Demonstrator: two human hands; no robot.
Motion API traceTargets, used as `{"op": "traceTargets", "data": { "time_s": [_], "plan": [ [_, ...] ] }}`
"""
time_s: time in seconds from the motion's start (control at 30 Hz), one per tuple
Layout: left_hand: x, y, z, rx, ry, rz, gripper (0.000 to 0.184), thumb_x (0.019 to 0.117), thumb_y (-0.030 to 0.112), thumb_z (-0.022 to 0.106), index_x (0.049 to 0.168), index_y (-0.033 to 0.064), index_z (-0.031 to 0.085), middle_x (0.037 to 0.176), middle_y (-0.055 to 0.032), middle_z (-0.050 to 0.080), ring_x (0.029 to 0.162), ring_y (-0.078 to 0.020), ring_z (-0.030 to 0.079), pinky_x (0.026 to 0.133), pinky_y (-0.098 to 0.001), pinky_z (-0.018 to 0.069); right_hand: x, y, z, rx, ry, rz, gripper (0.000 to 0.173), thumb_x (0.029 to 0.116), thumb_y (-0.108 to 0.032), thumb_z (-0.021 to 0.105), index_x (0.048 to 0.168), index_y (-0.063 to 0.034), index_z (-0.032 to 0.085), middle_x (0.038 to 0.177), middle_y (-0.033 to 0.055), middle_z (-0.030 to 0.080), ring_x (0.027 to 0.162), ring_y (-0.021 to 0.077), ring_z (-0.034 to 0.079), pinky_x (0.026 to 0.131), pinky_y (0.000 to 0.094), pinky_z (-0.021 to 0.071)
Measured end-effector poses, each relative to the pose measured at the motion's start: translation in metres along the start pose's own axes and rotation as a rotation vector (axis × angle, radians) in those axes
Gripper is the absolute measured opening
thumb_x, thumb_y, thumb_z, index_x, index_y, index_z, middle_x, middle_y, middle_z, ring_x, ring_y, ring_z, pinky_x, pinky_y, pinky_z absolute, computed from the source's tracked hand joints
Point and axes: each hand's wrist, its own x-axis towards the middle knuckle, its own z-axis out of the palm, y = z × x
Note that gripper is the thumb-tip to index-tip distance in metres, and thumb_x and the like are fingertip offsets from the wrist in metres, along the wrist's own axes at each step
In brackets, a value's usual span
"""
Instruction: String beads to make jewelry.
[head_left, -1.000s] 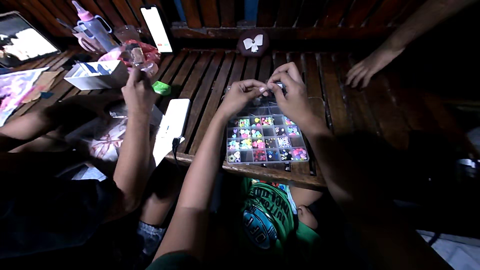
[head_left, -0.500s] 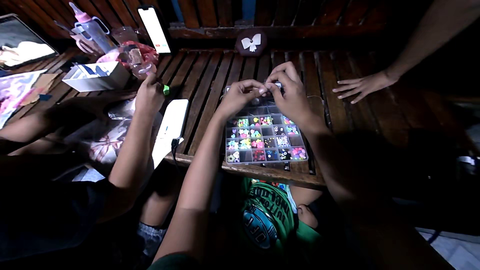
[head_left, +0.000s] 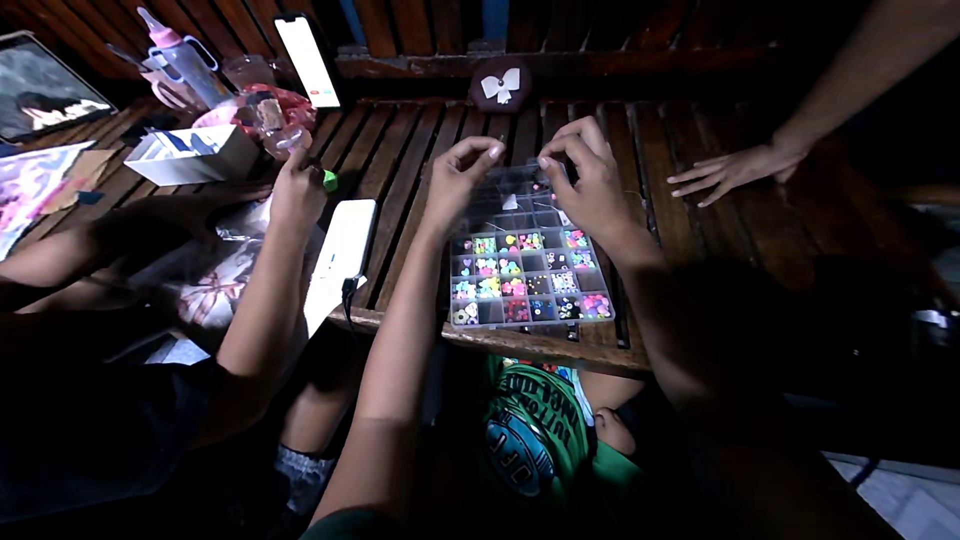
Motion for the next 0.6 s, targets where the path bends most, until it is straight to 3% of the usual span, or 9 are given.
{"op": "traceTargets", "data": {
  "time_s": [0.13,0.23,0.3,0.4,0.47,0.53,0.6],
  "plan": [
    [0.002,0.001,-0.009,-0.145,0.072,0.003,0.012,0.1043,0.009,0.054,0.109,0.0062,0.064,0.098,0.003,0.069,0.082,-0.0021,0.063,0.075,-0.0208,0.0535,0.0,0.002,-0.001,0.024,-0.005,0.03,0.023,0.1043,-0.019,0.057,0.111,-0.0004,0.069,0.123,0.0198,0.061,0.107,0.0308,0.061,0.093,0.0494,0.048],
    [0.001,0.004,-0.011,-0.315,0.059,-0.005,0.013,0.1061,0.007,0.049,0.109,0.006,0.062,0.096,-0.0003,0.071,0.079,-0.0042,0.065,0.074,-0.0204,0.0549,0.0,0.001,0.001,0.105,-0.079,0.087,0.025,0.1025,-0.019,0.06,0.119,-0.0016,0.068,0.128,0.0181,0.061,0.114,0.0287,0.061,0.098,0.0493,0.0472],
    [-0.002,0.009,-0.01,-0.364,0.007,-0.052,0.013,0.1068,0.007,0.047,0.109,0.0079,0.06,0.093,0.0012,0.072,0.082,-0.0057,0.069,0.08,-0.0229,0.0575,0.0,-0.001,0.006,0.238,-0.14,0.111,0.041,0.0988,-0.023,0.067,0.132,0.0007,0.063,0.135,0.0193,0.06,0.122,0.0269,0.06,0.104,0.0419,0.0495],
    [-0.007,0.014,-0.005,-0.368,-0.134,-0.128,0.017,0.1057,0.005,0.046,0.105,0.0108,0.061,0.091,0.004,0.072,0.084,-0.005,0.07,0.082,-0.0232,0.0587,-0.001,-0.011,0.013,0.427,-0.291,0.164,0.063,0.0934,-0.025,0.074,0.146,0.0006,0.051,0.149,0.0188,0.052,0.136,0.0242,0.052,0.114,0.0401,0.0426],
    [-0.008,0.014,-0.001,-0.365,-0.186,-0.147,0.019,0.105,0.003,0.046,0.103,0.0109,0.062,0.09,0.0039,0.073,0.083,-0.0054,0.071,0.081,-0.0235,0.0593,-0.004,-0.018,0.015,0.48,-0.326,0.211,0.042,0.0976,-0.017,0.069,0.134,0.0036,0.061,0.139,0.0171,0.061,0.129,0.017,0.057,0.11,0.0326,0.044],
    [-0.007,0.011,-0.001,-0.371,-0.161,-0.143,0.018,0.1061,0.004,0.045,0.104,0.01,0.062,0.09,0.0034,0.073,0.083,-0.0058,0.071,0.082,-0.0243,0.0593,-0.003,-0.018,0.015,0.497,-0.322,0.257,0.021,0.1038,-0.014,0.059,0.111,0.0015,0.07,0.112,0.0067,0.071,0.103,0.0032,0.064,0.094,0.0222,0.051],
    [-0.005,0.01,-0.003,-0.369,-0.067,-0.133,0.016,0.1076,0.007,0.044,0.108,0.009,0.06,0.09,0.0038,0.072,0.084,-0.0058,0.07,0.084,-0.0248,0.0587,0.0,-0.012,0.008,0.554,-0.345,0.3,0.023,0.1071,-0.012,0.05,0.106,0.0012,0.069,0.103,0.0033,0.073,0.094,0.001,0.065,0.089,0.0218,0.0526]
  ]
}}
